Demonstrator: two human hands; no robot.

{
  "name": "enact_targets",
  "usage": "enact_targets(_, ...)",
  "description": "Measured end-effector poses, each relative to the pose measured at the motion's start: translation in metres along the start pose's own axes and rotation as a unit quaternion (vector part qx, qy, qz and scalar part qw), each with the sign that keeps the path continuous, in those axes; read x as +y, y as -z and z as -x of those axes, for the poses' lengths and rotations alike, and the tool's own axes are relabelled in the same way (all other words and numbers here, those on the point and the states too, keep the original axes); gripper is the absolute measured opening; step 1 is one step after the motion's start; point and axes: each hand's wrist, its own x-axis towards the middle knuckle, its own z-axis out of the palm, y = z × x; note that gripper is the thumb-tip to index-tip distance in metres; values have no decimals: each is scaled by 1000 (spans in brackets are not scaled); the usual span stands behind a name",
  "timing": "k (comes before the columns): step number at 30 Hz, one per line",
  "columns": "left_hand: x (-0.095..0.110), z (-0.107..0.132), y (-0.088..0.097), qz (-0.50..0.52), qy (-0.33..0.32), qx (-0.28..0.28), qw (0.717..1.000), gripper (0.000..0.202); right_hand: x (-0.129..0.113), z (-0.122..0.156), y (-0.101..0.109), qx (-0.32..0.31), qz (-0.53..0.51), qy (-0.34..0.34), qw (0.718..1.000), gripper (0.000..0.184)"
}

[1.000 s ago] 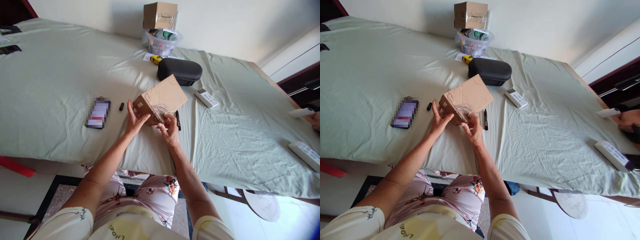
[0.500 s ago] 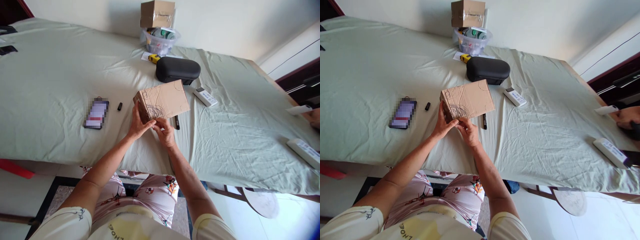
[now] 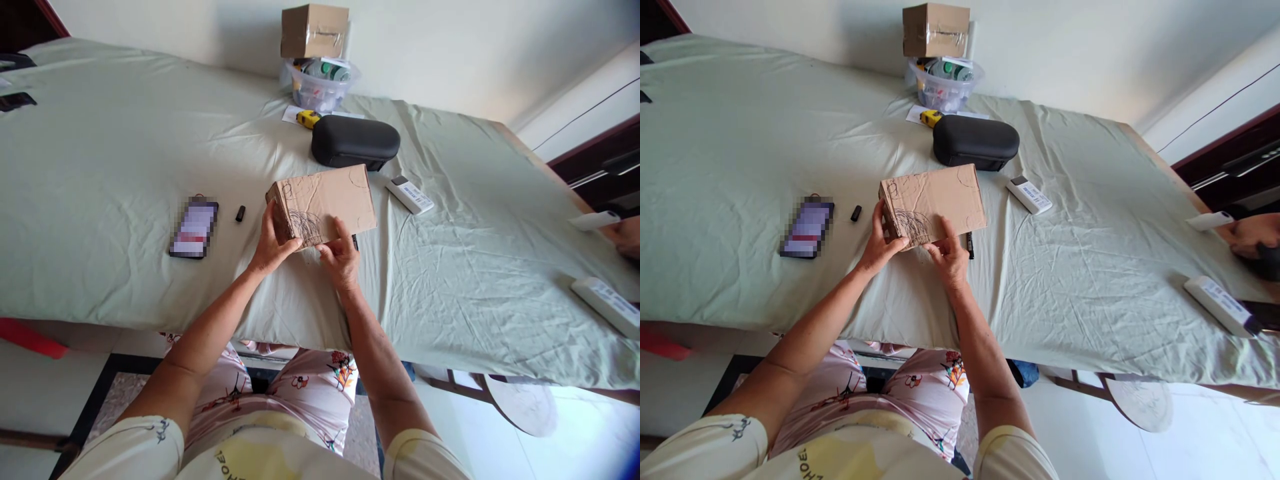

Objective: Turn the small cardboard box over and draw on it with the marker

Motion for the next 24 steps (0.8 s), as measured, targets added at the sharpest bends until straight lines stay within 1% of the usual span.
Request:
enact_targets(3,-3,-5,10,68,5,-18,998,106,8,-4,7,59,0,-25,998,94)
enact_targets(6,-8,-11,16,134,-2,-30,991,106,16,-10,16,122,-5,-52,991,103)
enact_targets(8,-11,-14,19,164,-7,-35,986,108,21,-14,24,154,-6,-72,985,103)
enact_targets(9,-12,-15,20,172,-8,-35,984,108,23,-15,27,166,-3,-82,983,99)
enact_targets(11,-14,-16,23,179,-9,-33,983,107,24,-17,34,180,6,-96,979,83)
enact_targets(13,-16,-17,25,184,-12,-28,983,105,24,-18,38,183,4,-103,978,66)
enact_targets(15,-19,-17,26,188,-17,-26,982,103,22,-19,40,180,-14,-98,979,57)
enact_targets(18,-21,-18,25,193,-17,-25,981,101,20,-20,40,182,-65,-79,978,52)
enact_targets(20,-20,-17,23,191,-12,-11,981,97,20,-21,39,188,-105,-74,974,50)
enact_targets(22,-17,-15,20,180,-23,4,983,93,21,-21,38,189,-138,-78,969,50)
enact_targets(24,-15,-13,17,168,-40,7,985,91,21,-21,37,188,-155,-81,967,51)
